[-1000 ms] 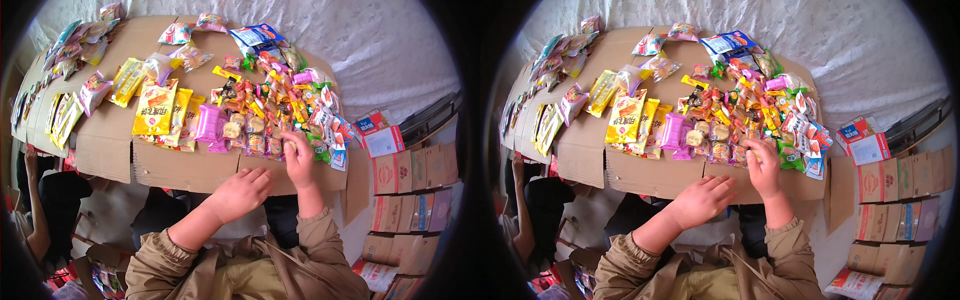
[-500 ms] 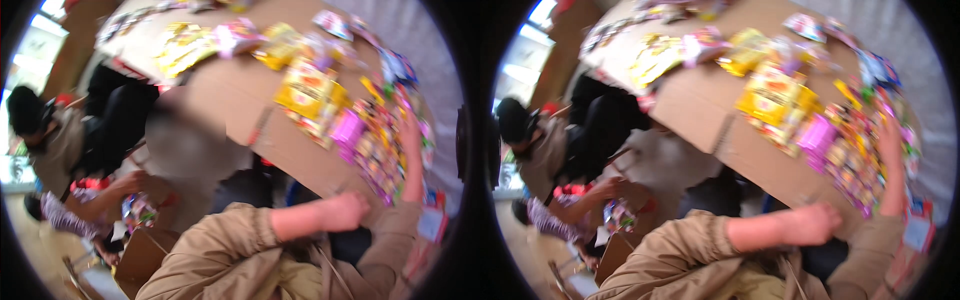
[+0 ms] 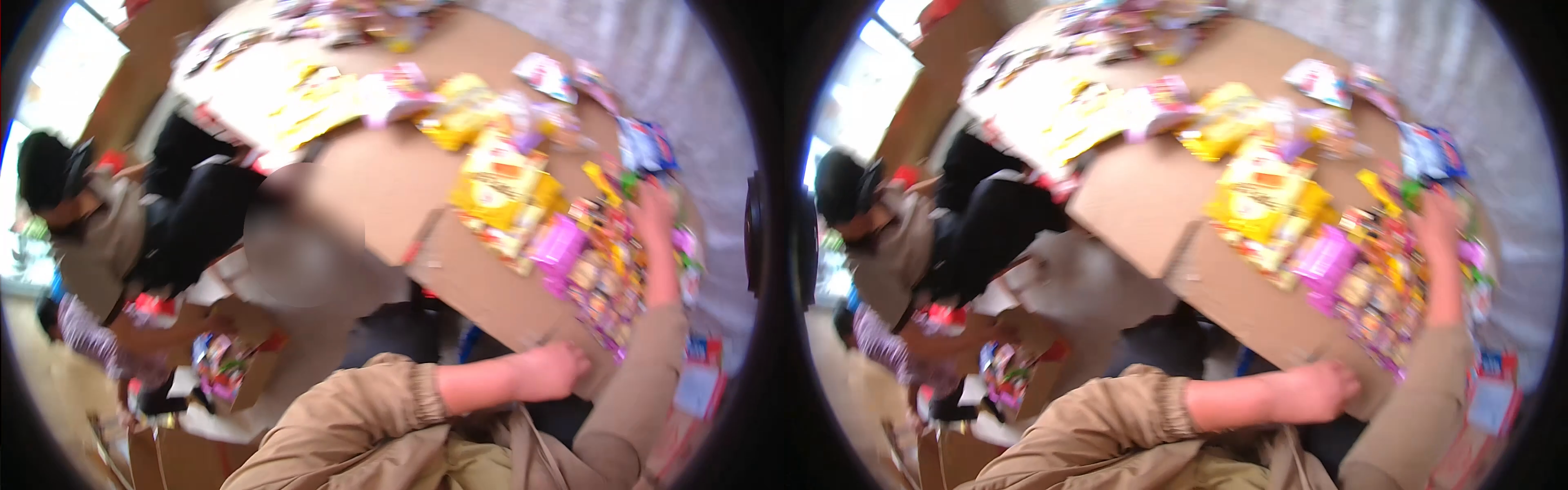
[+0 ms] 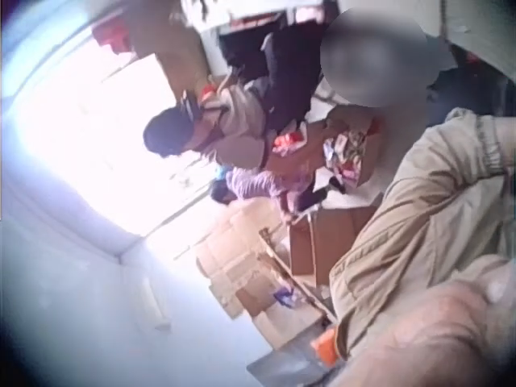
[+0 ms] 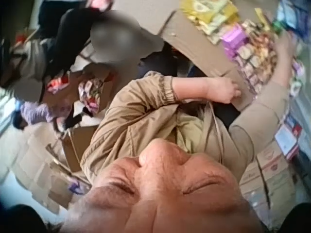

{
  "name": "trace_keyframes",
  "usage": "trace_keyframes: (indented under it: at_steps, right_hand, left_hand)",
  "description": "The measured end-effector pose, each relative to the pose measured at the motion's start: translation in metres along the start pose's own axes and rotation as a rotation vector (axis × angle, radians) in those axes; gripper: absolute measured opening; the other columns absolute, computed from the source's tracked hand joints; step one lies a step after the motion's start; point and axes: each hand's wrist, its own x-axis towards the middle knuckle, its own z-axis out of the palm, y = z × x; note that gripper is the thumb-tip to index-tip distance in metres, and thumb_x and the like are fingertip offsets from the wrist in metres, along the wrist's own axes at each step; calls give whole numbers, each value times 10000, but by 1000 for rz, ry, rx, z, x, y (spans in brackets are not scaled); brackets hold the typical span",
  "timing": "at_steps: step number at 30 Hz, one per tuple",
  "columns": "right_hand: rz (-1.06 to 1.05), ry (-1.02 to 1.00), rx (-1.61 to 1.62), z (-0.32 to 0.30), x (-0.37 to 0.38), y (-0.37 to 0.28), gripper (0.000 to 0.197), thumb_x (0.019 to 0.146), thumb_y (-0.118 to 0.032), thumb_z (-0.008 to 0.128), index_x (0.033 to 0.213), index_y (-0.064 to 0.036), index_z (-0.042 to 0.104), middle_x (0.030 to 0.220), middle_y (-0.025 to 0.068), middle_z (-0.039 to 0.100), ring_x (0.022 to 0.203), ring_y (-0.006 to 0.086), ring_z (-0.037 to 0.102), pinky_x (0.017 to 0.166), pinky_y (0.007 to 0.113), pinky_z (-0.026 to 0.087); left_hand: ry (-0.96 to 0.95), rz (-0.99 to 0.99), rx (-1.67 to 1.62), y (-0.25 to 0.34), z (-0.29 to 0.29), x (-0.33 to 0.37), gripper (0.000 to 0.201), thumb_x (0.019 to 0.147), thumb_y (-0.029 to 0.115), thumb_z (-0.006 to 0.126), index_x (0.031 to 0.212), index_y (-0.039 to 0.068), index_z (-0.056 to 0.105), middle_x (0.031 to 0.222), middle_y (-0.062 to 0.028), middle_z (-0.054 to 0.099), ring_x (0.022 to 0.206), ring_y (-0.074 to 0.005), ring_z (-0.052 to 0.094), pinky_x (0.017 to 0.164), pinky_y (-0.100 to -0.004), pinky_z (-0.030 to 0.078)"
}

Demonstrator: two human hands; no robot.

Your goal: The person sorts various packaged snacks on cardboard surfaces, picking up individual snack bags and packages by hand, arranging them on the table, and handling snack packets from a cardboard box on the floor.

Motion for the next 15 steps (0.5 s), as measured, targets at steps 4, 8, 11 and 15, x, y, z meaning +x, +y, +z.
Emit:
trace_keyframes:
  at_steps: [4, 8, 11, 15]
  right_hand:
    - [146, -58, 8, 18, 5, -10, 466, 792, -257, 747, 1179, -59, 578, 1182, 220, 629, 1207, 410, 544, 987, 516, 463]
    - [30, 148, 129, 2, -7, -8, 482, 760, -205, 762, 1186, -91, 566, 1084, 173, 654, 1070, 378, 581, 921, 479, 473]
    - [57, 402, 231, -21, -18, -15, 404, 812, -191, 738, 1160, -74, 569, 1045, 149, 677, 1006, 333, 623, 886, 449, 494]
    - [117, 354, 698, -58, -54, -28, 336, 873, -98, 697, 1164, -15, 549, 1019, 120, 668, 973, 227, 670, 865, 332, 528]
  left_hand:
    - [-162, -27, -60, 0, -22, -3, 122, 769, 149, 622, 808, 52, 684, 1017, -116, 594, 1001, -290, 579, 832, -395, 498]
    - [-195, 54, 2, 1, -22, 2, 228, 784, 160, 602, 948, 28, 693, 1134, -134, 615, 1098, -284, 587, 888, -375, 501]
    - [-243, 78, 32, 3, -22, 13, 264, 786, 157, 599, 993, 16, 682, 1193, -147, 617, 1153, -298, 590, 927, -382, 504]
    - [-234, 53, 50, 7, -15, 14, 282, 792, 159, 600, 1022, 13, 672, 1196, -152, 620, 1192, -319, 592, 969, -406, 504]
